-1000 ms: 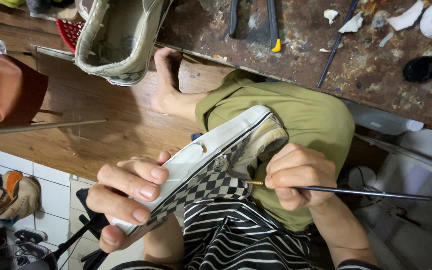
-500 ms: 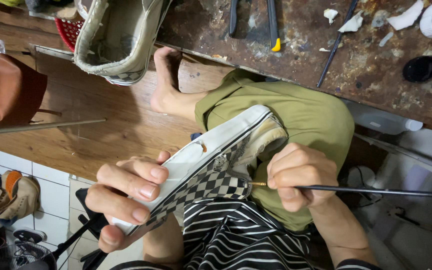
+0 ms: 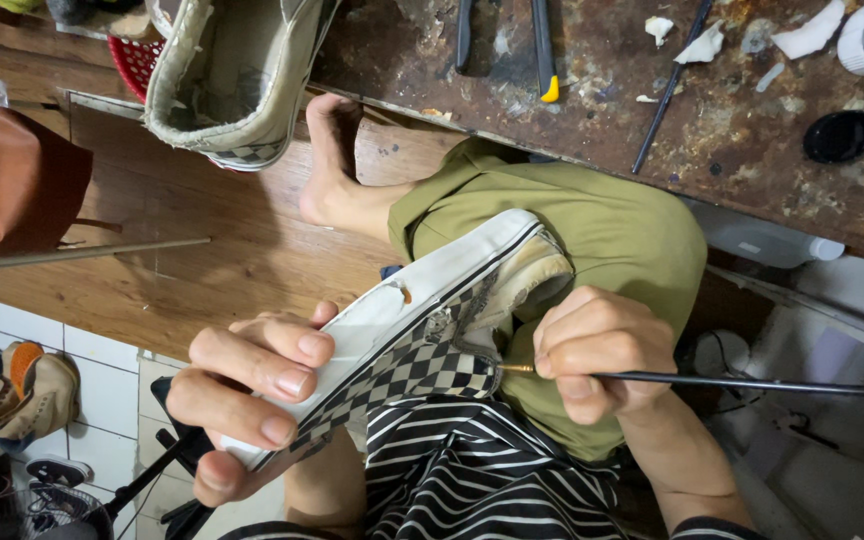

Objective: The person paints the checkered pattern on a slip-on shoe using a small brush and black paint. They hold the shoe in their left hand and apply paint to the fabric surface, occasionally dipping the brush into a small container on the workbench.

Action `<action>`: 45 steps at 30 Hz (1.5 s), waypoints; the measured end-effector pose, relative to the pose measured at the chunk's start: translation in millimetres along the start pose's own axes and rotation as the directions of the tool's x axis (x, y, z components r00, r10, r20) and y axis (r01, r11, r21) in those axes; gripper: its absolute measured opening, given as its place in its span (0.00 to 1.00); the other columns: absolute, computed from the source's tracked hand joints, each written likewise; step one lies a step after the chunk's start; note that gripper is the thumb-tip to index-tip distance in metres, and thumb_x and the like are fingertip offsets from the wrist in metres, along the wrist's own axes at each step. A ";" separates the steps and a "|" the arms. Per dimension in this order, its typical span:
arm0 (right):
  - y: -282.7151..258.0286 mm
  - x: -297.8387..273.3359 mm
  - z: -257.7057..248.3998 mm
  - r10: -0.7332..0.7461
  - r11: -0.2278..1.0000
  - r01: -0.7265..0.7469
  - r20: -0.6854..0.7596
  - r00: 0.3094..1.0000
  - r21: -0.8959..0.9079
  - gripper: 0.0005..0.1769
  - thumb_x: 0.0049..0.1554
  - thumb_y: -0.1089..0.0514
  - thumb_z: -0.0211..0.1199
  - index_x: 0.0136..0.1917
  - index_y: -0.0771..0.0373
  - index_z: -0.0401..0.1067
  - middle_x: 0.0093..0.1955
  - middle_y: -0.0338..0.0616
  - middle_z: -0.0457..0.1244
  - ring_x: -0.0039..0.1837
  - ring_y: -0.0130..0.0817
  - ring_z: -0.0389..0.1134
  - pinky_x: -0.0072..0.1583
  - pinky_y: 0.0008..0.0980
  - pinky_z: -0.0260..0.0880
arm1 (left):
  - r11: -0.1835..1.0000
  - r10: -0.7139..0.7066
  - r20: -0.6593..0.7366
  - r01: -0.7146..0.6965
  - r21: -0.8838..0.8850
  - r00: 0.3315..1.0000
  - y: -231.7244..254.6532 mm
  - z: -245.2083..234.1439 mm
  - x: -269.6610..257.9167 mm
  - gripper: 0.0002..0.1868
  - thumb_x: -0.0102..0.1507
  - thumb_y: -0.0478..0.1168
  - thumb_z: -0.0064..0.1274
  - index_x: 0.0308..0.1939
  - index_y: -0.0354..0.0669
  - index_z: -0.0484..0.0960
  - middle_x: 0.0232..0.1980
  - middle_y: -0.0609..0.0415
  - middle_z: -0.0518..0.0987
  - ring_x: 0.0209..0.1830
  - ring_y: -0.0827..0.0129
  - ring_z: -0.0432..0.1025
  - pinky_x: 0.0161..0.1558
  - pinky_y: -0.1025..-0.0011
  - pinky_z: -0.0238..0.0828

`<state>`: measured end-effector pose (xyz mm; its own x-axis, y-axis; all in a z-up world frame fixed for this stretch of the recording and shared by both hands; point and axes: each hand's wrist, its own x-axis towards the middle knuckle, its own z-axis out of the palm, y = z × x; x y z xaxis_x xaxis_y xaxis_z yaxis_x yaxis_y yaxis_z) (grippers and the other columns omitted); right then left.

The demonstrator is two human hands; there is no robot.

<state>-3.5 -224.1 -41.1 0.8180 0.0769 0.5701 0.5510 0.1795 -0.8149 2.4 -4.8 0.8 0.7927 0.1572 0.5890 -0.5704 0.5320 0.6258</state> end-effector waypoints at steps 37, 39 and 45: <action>-0.5 1.8 2.1 0.008 1.000 -0.008 -0.011 1.000 0.009 0.10 0.57 0.61 0.51 0.34 0.63 0.65 0.30 0.40 0.60 0.29 0.29 0.59 0.32 0.21 0.71 | 0.998 -0.021 -0.008 0.022 0.053 1.000 3.0 0.3 -1.3 0.14 0.67 0.46 0.43 0.31 0.42 0.73 0.38 0.49 0.74 0.47 0.56 0.76 0.58 0.55 0.73; -0.2 1.3 2.5 -0.023 1.000 0.023 -0.020 1.000 -0.016 0.10 0.58 0.60 0.50 0.35 0.63 0.65 0.30 0.40 0.60 0.29 0.29 0.60 0.32 0.21 0.71 | 0.999 -0.015 -0.007 0.015 0.046 1.000 3.0 -0.2 -1.7 0.14 0.67 0.45 0.43 0.31 0.42 0.73 0.38 0.49 0.74 0.48 0.55 0.76 0.58 0.55 0.73; 0.6 3.0 3.2 -0.055 0.998 0.054 -0.025 0.998 -0.037 0.10 0.57 0.63 0.49 0.34 0.63 0.64 0.30 0.40 0.60 0.28 0.27 0.59 0.31 0.20 0.70 | 0.999 -0.031 -0.018 0.032 0.043 0.999 5.0 0.5 -3.1 0.14 0.67 0.45 0.43 0.30 0.41 0.74 0.38 0.48 0.74 0.47 0.54 0.76 0.59 0.55 0.73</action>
<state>-1.3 -220.6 -39.5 0.7902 0.0422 0.6113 0.6003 0.1467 -0.7862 -3.0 -3.1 2.3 0.8138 0.1559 0.5598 -0.5537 0.5003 0.6656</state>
